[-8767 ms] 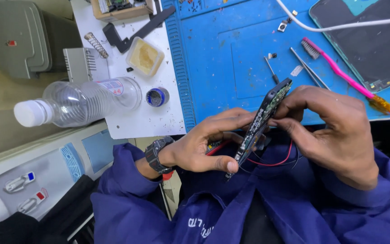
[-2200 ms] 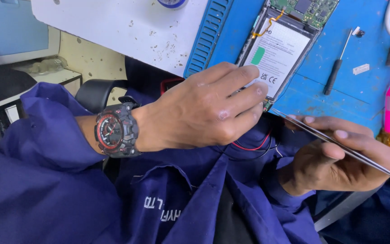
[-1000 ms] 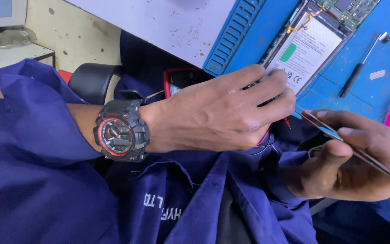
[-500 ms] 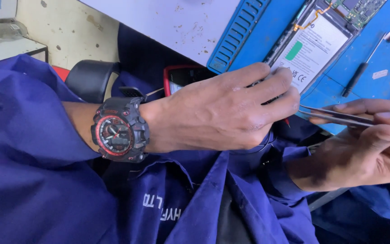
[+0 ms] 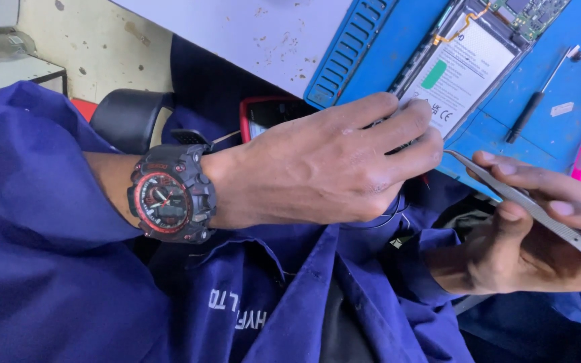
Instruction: Reassembling a smartphone by connecting internal ribbon cables and the motherboard to the chassis.
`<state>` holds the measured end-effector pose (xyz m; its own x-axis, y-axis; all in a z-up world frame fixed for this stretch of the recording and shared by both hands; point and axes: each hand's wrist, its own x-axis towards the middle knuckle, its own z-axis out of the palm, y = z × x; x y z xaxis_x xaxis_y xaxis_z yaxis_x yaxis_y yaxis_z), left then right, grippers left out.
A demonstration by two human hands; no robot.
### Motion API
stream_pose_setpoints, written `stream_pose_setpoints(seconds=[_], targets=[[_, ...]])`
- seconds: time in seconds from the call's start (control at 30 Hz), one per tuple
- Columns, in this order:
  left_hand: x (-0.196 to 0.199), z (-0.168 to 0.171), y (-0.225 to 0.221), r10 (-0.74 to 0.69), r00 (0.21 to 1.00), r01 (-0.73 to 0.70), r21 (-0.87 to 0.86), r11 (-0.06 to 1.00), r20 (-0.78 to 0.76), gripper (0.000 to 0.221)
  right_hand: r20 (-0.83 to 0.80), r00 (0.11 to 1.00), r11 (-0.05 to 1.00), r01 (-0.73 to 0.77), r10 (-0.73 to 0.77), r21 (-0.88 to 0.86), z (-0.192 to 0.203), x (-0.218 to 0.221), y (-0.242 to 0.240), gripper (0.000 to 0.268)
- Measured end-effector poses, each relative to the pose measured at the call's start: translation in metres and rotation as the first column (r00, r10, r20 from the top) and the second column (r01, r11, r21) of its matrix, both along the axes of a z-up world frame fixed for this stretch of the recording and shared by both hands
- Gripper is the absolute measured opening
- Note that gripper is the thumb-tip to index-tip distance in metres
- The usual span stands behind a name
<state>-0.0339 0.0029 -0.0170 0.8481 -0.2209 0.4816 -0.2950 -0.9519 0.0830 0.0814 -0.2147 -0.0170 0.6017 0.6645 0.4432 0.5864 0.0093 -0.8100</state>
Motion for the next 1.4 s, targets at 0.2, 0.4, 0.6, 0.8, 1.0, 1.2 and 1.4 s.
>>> stream_pose_setpoints(seconds=[0.2,0.4,0.6,0.8,1.0,1.2,1.4], targets=[[0.0,0.001,0.0,-0.012,1.0,0.013,0.033,0.999,-0.018,0.015,-0.034,0.998,0.997,0.051,-0.049,0.052,-0.006,-0.003,-0.006,0.026],[0.002,0.001,-0.001,0.008,1.0,-0.008,0.023,1.0,-0.001,0.016,-0.063,0.993,0.99,0.105,-0.1,0.097,-0.006,-0.01,0.003,0.026],[0.002,0.002,-0.002,0.008,1.0,-0.008,0.018,1.0,-0.003,0.016,0.012,0.992,0.988,0.123,-0.125,0.096,-0.007,-0.011,0.0,0.026],[0.001,0.002,-0.001,0.014,1.0,-0.014,0.018,1.0,-0.004,0.017,-0.051,0.984,0.974,0.176,-0.17,0.142,-0.009,-0.014,-0.005,0.031],[0.001,0.002,-0.001,0.021,1.0,-0.021,0.032,0.999,0.001,0.016,-0.01,0.997,0.994,0.079,-0.079,0.074,-0.005,-0.015,0.005,0.023],[0.002,0.002,-0.001,0.006,1.0,-0.006,-0.012,1.0,0.0,0.016,-0.021,0.997,0.997,0.071,-0.071,0.002,-0.003,-0.019,0.0,0.021],[0.001,0.002,-0.001,0.003,1.0,-0.003,0.018,1.0,-0.003,0.016,0.025,0.999,0.999,0.04,-0.041,0.005,-0.007,-0.016,-0.008,0.019]])
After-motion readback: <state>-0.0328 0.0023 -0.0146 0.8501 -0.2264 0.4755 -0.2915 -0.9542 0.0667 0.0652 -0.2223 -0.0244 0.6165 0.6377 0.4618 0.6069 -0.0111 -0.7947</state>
